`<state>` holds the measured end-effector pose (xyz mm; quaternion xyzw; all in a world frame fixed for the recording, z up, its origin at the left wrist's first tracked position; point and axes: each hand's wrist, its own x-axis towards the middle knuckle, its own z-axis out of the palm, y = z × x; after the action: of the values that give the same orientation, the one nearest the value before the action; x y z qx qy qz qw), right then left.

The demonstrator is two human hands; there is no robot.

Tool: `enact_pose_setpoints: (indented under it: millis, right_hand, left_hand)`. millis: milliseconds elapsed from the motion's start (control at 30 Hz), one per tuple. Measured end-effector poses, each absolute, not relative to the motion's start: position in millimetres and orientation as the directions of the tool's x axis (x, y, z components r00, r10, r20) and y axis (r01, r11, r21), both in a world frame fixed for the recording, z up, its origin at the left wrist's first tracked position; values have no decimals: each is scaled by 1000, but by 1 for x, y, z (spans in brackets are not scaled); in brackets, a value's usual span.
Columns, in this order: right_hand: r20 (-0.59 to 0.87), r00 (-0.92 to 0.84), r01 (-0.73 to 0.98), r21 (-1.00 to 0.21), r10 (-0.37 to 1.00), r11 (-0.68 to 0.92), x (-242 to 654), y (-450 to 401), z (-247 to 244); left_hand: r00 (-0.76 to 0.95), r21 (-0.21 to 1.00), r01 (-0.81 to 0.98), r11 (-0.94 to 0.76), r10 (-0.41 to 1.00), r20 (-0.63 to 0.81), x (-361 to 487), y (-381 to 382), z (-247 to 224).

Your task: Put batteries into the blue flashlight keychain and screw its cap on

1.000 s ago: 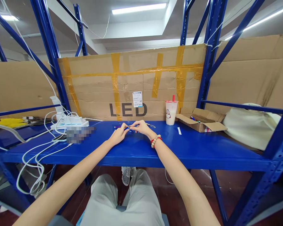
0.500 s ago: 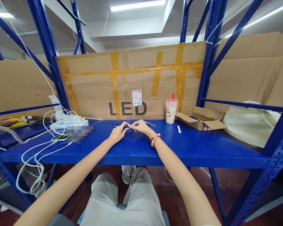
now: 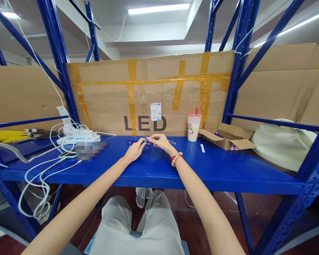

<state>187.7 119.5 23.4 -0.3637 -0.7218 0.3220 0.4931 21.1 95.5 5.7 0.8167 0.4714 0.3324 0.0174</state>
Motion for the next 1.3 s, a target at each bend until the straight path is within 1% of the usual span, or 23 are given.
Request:
enact_pose_setpoints:
  millis: [167,333,633,767,900,1167,1300]
  right_hand:
    - [482,-260,191,-824,837,533,189,123,21]
    - [472,-254,188,-832,844,522,189,123,21]
    - [463,-257,247,-817,849,520,191,117,24]
    - [449,-252,269,-818,857,508,192,120,22]
    - [430,-236,289,-825,872,485,193,124,21]
    - [393,-277,330,-818,877,471,193,132,17]
    - [400,-299,337,-805,867,488,193,129,18]
  left_hand:
    - [350,377,714,-590,767,537,21,97,5]
    - [376,380,688,-618,752,541,21,97,5]
    - [438,420,594,-686,714,547,20,98,4]
    - [480,388,575,-720,681,552,20,96,4]
    - [471,363,604,-709,685,555,20,95,2]
    - [483,338,583,-739,650,587,18,94,2]
    - [477,310,596,-741,637,606,18,98,0]
